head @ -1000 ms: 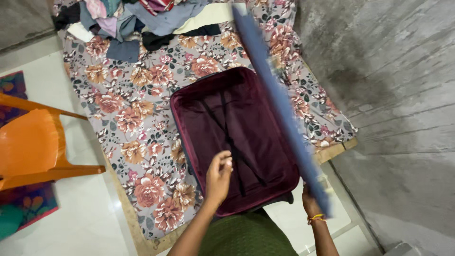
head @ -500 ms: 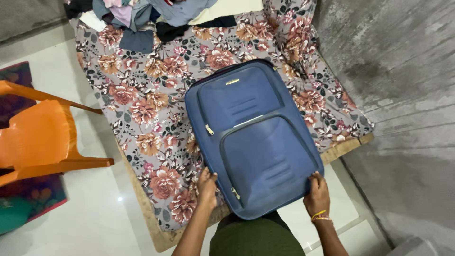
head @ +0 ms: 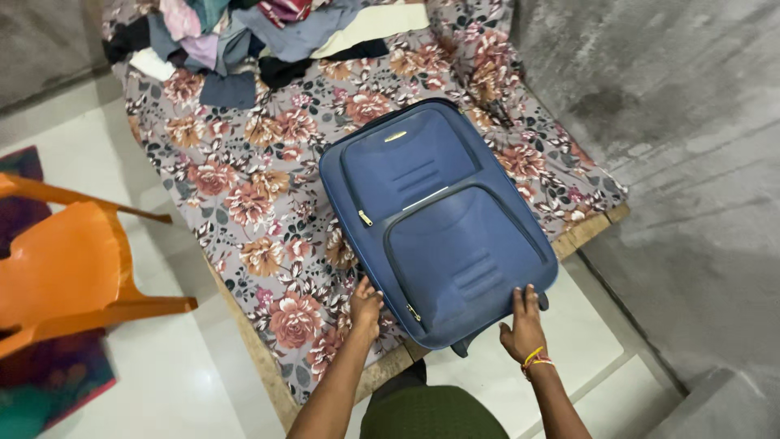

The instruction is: The person folds several pieces of clothing including a t-shirt and a pair of shorts by hand and places them inside a suitcase on a bed before closing the lid.

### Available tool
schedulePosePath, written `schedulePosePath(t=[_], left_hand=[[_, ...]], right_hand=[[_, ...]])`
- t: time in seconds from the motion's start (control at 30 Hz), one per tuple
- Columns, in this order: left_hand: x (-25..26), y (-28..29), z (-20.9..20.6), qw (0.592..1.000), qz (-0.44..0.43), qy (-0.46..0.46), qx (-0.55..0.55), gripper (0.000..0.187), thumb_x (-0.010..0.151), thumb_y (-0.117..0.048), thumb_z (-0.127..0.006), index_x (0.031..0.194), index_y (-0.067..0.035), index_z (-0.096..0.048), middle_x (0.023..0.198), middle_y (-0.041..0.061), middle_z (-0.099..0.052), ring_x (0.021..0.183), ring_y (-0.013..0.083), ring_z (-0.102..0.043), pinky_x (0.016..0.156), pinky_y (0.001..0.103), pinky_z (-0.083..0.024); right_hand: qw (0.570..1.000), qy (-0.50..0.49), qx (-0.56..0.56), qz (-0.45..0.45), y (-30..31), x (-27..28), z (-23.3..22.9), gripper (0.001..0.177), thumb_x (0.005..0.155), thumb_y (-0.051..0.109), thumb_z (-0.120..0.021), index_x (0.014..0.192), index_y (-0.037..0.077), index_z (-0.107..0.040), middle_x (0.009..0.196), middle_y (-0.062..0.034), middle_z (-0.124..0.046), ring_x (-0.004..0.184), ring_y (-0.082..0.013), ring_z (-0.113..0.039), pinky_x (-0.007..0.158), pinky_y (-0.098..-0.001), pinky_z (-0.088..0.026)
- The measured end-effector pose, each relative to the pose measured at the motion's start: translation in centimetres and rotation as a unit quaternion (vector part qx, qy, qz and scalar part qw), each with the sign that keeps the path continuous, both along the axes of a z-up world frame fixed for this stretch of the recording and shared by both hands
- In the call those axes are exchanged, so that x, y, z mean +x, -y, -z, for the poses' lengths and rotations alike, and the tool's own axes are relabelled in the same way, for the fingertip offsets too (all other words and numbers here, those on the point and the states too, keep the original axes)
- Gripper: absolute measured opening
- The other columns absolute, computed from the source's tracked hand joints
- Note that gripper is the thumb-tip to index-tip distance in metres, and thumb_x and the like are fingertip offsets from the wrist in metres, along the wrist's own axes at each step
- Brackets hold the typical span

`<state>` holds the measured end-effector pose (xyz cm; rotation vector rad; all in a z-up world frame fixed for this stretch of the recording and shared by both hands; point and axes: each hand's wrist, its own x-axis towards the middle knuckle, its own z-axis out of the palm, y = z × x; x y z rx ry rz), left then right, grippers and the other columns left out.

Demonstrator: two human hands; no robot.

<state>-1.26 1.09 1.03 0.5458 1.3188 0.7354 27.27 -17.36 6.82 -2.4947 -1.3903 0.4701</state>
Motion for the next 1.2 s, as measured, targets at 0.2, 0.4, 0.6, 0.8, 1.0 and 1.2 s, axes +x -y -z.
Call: schedulePosePath(t=[0.2, 0.4, 0.6, 0.8, 1.0, 1.2], left_hand=[[-1.6, 1.1, 0.9, 0.997, 0.067, -0.005, 0.023, 0.056, 0.094, -0.005, -0.063, 0.147, -0.012, -0.046, 0.129, 0.003, -0.064, 0.108, 0.0142, -0.064, 0.084, 0.031, -0.051], [-3.8, 7.3, -7.8, 0.98, 0.161, 0.114, 0.04, 0.036, 0.097, -0.012, -0.058, 0.133, -0.009, -0.054, 0.124, 0.01, -0.071, 0.102, 0.0185, -0.07, 0.085, 0.03, -0.053], [-9.4, 13.2, -18.2, 0.929, 0.292, 0.181, 0.134, 0.031, 0.096, -0.011, -0.061, 0.126, -0.004, -0.061, 0.121, 0.008, -0.07, 0.106, 0.0163, -0.069, 0.088, 0.029, -0.052], [-16.1, 15.3, -22.4, 0.923, 0.285, 0.236, 0.108, 0.027, 0.1, -0.013, -0.058, 0.125, -0.005, -0.06, 0.121, 0.007, -0.069, 0.107, 0.0163, -0.069, 0.092, 0.03, -0.052], [-22.2, 13.7, -23.9, 0.926, 0.283, 0.196, 0.153, 0.028, 0.099, -0.017, -0.058, 0.125, -0.005, -0.061, 0.121, 0.007, -0.071, 0.108, 0.0165, -0.068, 0.093, 0.031, -0.051], [-28.7, 10.2, -22.4, 0.922, 0.288, 0.191, 0.176, 0.028, 0.1, -0.017, -0.057, 0.124, -0.003, -0.062, 0.12, 0.007, -0.069, 0.109, 0.0158, -0.066, 0.096, 0.032, -0.049]], right_hand=[[0.992, -0.119, 0.038, 0.014, 3.2, -6.0, -1.5, 0.062, 0.085, 0.017, -0.075, 0.142, 0.006, -0.054, 0.155, -0.0229, -0.043, 0.143, -0.0377, -0.044, 0.116, -0.0441, -0.038], [0.906, -0.392, 0.107, 0.123, 7.9, -15.3, -3.9, 0.044, 0.095, 0.019, -0.064, 0.135, 0.002, -0.062, 0.133, -0.014, -0.071, 0.123, -0.0212, -0.067, 0.105, -0.033, -0.051], [0.86, -0.457, 0.21, 0.089, 9.4, -22.4, -9.1, 0.037, 0.097, 0.011, -0.061, 0.131, -0.001, -0.063, 0.125, -0.0119, -0.072, 0.119, -0.0193, -0.066, 0.1, -0.0324, -0.052], [0.839, -0.481, 0.249, 0.047, 9.3, -27.8, -14.6, 0.038, 0.098, 0.011, -0.059, 0.133, -0.004, -0.06, 0.125, -0.0132, -0.072, 0.12, -0.0199, -0.066, 0.103, -0.0325, -0.05], [0.831, -0.491, 0.255, 0.066, 8.6, -33.2, -17.5, 0.036, 0.099, 0.012, -0.058, 0.131, -0.003, -0.062, 0.124, -0.0123, -0.072, 0.119, -0.0201, -0.067, 0.101, -0.0339, -0.051], [0.84, -0.484, 0.229, 0.089, 5.5, -39.6, -16.8, 0.034, 0.098, 0.011, -0.058, 0.128, -0.004, -0.064, 0.123, -0.0119, -0.073, 0.118, -0.0196, -0.067, 0.102, -0.0344, -0.051]])
